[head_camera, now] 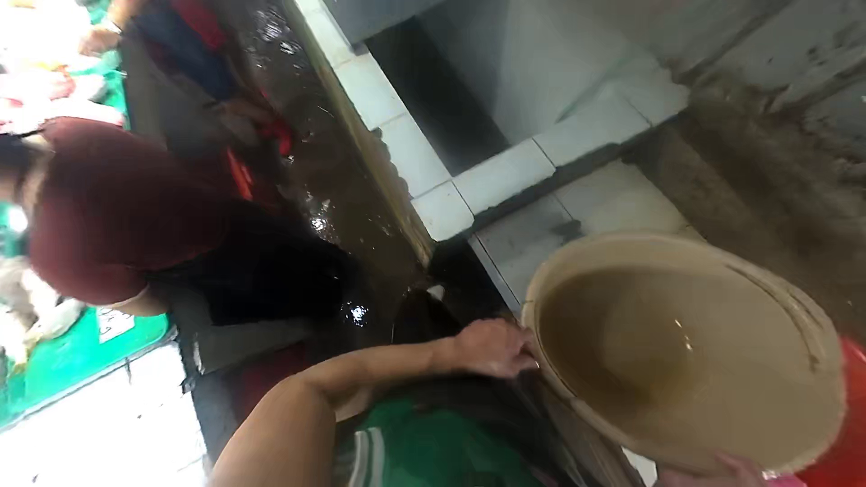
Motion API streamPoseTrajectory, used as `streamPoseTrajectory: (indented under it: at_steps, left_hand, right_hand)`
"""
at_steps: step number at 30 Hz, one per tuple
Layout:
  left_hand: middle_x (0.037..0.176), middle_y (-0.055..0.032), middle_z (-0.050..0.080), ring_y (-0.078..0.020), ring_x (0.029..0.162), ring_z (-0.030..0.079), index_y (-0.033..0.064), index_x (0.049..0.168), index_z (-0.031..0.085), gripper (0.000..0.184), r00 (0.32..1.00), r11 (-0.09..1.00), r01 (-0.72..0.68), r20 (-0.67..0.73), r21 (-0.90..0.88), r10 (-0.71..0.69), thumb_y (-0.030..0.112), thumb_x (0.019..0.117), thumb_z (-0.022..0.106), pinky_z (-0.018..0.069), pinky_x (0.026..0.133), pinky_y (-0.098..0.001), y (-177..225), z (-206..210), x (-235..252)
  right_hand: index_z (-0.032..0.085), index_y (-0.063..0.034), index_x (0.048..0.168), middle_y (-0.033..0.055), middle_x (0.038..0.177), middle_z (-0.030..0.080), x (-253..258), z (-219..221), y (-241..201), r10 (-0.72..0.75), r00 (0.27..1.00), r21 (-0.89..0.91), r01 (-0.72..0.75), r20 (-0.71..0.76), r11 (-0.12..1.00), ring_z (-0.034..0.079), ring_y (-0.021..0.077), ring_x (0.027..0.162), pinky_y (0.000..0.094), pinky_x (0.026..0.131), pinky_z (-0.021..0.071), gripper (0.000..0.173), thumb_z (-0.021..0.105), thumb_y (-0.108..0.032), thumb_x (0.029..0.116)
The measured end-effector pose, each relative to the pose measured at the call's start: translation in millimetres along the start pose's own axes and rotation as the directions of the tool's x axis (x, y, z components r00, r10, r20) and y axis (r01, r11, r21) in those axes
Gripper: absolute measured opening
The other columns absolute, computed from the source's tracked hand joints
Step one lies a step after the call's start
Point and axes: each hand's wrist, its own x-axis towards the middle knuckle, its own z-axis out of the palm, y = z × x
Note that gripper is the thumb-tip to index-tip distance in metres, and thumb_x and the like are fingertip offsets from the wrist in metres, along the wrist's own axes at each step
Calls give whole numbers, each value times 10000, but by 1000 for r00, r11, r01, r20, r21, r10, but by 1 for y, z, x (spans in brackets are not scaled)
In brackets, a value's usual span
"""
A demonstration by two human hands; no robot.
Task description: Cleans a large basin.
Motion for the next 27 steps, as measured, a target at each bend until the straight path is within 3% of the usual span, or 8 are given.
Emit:
streamPoseTrajectory:
  at_steps: [2,4,8,11,16,19,21,27]
  left_hand:
    - [1125,-97,721,-274,1048,700,126,1310,645,418,998,998,60,-35,3,-60,417,1016,587,576,907,-539,-26,-18,-1]
    - [1187,-87,715,-263,1092,693,136,1351,635,436,982,986,164,-89,-26,-166,421,1028,566,563,947,-541,-65,-32,-7]
    - [1032,-73,737,-225,908,726,129,1290,657,356,895,919,358,-222,-163,-388,341,1004,645,609,830,-524,-141,-57,-40]
    - [1070,-109,737,-223,871,729,98,1237,671,271,832,874,383,-300,-300,-467,241,1007,655,614,796,-482,-158,-85,-55]
    - [1032,-39,738,-125,846,723,132,1264,654,276,858,916,220,-381,-334,-345,262,1022,636,637,771,-381,-182,-109,-23]
    - [1026,-61,743,-122,855,720,86,1250,671,307,915,958,128,-343,-257,-214,273,1012,621,626,784,-363,-191,-115,19]
    - [1024,-62,739,-123,841,716,80,1239,679,298,937,969,51,-325,-242,-131,253,1004,623,627,766,-355,-187,-112,37]
    - [957,-62,746,-110,742,708,44,1222,677,279,963,968,-111,-265,-223,49,188,988,626,620,653,-313,-167,-90,70]
  right_hand:
    - [498,-39,1284,107,1117,647,12,-16,9,-66,998,-98,66,0,993,670,205,1016,465,830,605,357,486,-27,927]
    - [503,-36,1295,120,1140,638,10,-9,-2,-99,989,-140,83,-113,987,660,217,1029,470,840,598,378,512,-21,918]
    - [501,9,1280,166,1116,646,18,-15,-28,-227,932,-103,206,-284,973,668,247,1000,494,820,597,377,508,15,904]
    - [502,31,1273,175,1087,639,15,-22,-43,-325,871,-154,288,-369,945,663,244,979,476,803,597,350,534,0,926]
    - [586,27,1134,135,986,672,-3,3,-46,-429,757,-292,320,-493,901,681,226,891,461,748,612,302,617,48,834]
    - [577,-5,1116,77,925,655,-12,18,-45,-384,689,-300,245,-615,922,666,174,810,409,699,610,292,646,38,836]
    - [604,-15,1034,51,832,668,-16,18,-43,-337,656,-276,199,-675,940,674,148,711,377,627,613,237,669,41,813]
    - [598,-44,780,55,665,632,-41,17,-15,-114,668,-75,86,-735,993,619,170,553,377,484,551,167,677,77,695]
